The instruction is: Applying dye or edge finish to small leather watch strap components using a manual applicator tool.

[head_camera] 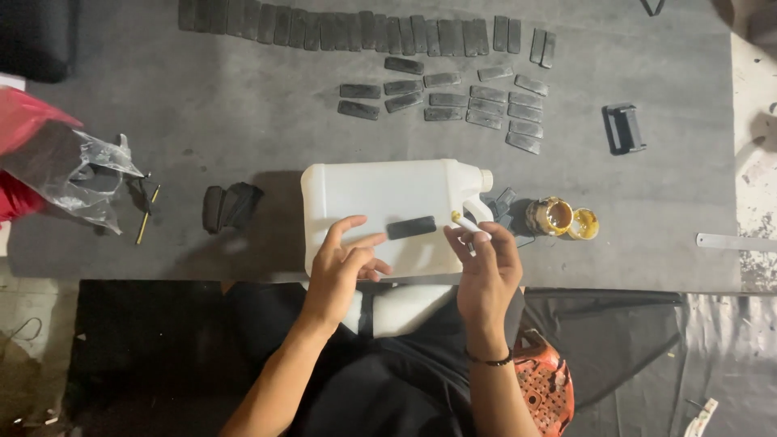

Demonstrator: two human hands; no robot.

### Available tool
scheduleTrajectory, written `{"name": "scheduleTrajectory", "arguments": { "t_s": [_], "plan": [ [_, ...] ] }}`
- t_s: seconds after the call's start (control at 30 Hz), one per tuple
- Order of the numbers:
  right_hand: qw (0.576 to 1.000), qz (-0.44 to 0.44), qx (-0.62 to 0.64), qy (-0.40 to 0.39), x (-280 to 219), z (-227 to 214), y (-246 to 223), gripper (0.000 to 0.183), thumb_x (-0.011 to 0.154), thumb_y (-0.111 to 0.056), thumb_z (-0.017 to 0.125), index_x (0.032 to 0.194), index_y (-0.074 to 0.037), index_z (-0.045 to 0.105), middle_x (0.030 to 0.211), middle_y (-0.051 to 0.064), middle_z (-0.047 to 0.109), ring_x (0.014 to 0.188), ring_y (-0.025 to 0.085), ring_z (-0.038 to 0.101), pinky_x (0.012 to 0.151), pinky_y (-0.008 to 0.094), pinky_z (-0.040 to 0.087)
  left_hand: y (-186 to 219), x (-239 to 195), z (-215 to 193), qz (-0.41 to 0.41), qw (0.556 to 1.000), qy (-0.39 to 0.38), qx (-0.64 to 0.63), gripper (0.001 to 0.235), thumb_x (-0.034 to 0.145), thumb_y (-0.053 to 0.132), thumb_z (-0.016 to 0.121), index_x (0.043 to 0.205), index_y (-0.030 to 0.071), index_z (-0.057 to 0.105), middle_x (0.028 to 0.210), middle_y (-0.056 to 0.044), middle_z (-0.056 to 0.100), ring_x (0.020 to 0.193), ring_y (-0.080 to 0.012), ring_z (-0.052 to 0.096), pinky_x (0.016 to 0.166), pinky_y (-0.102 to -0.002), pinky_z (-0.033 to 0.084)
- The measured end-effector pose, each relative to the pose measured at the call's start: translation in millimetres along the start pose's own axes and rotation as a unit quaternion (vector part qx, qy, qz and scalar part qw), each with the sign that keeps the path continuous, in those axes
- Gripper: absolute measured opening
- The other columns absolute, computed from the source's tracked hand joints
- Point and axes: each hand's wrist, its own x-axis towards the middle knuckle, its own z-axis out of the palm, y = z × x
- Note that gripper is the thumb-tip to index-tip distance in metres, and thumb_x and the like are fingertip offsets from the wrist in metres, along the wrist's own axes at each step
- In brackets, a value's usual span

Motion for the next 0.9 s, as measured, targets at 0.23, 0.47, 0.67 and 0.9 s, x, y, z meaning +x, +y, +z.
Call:
{"name": "scheduleTrajectory", "arguments": {
  "t_s": [0.23, 0.47, 0.67, 0.9],
  "plan": [
    [0.999, 0.046, -0.001, -0.022, 6, -1, 2, 0.022, 0.1, -0.009, 0.06, 0.117, 0.005, 0.06, 0.082, 0.015, 0.06, 0.092, 0.031, 0.074, 0.095, 0.068, 0.057, 10, 2, 7, -0.035, 0.998, 0.02, -0.043, 0.062, 0.087, 0.02, 0.061, 0.142, -0.004, 0.049, 0.107, -0.031, 0.075, 0.065, -0.0248, 0.069, 0.056, -0.026, 0.048],
    [0.998, 0.056, 0.004, -0.021, 12, -9, 13, 0.022, 0.1, -0.01, 0.059, 0.117, 0.004, 0.061, 0.083, 0.013, 0.06, 0.09, 0.03, 0.074, 0.094, 0.067, 0.057, 7, 1, 18, 0.002, 0.998, 0.045, -0.032, 0.057, 0.087, 0.007, 0.06, 0.141, -0.006, 0.047, 0.106, -0.03, 0.075, 0.083, -0.0274, 0.073, 0.071, -0.029, 0.053],
    [0.998, 0.062, 0.015, -0.017, 12, -14, 19, 0.02, 0.101, -0.007, 0.058, 0.117, 0.005, 0.06, 0.083, 0.014, 0.059, 0.09, 0.03, 0.073, 0.095, 0.068, 0.055, 8, -10, 21, 0.03, 0.994, 0.095, 0.04, 0.059, 0.086, 0.01, 0.062, 0.141, -0.002, 0.047, 0.121, -0.032, 0.071, 0.081, -0.0303, 0.077, 0.067, -0.03, 0.06],
    [0.997, 0.065, 0.025, -0.024, 13, -14, 18, 0.02, 0.102, -0.008, 0.058, 0.117, 0.005, 0.06, 0.084, 0.013, 0.061, 0.091, 0.028, 0.072, 0.096, 0.066, 0.056, 14, -8, 24, -0.023, 0.997, 0.076, 0.009, 0.061, 0.085, 0.016, 0.061, 0.142, -0.002, 0.047, 0.118, -0.026, 0.075, 0.057, -0.016, 0.065, 0.045, -0.022, 0.043]
  ]
}}
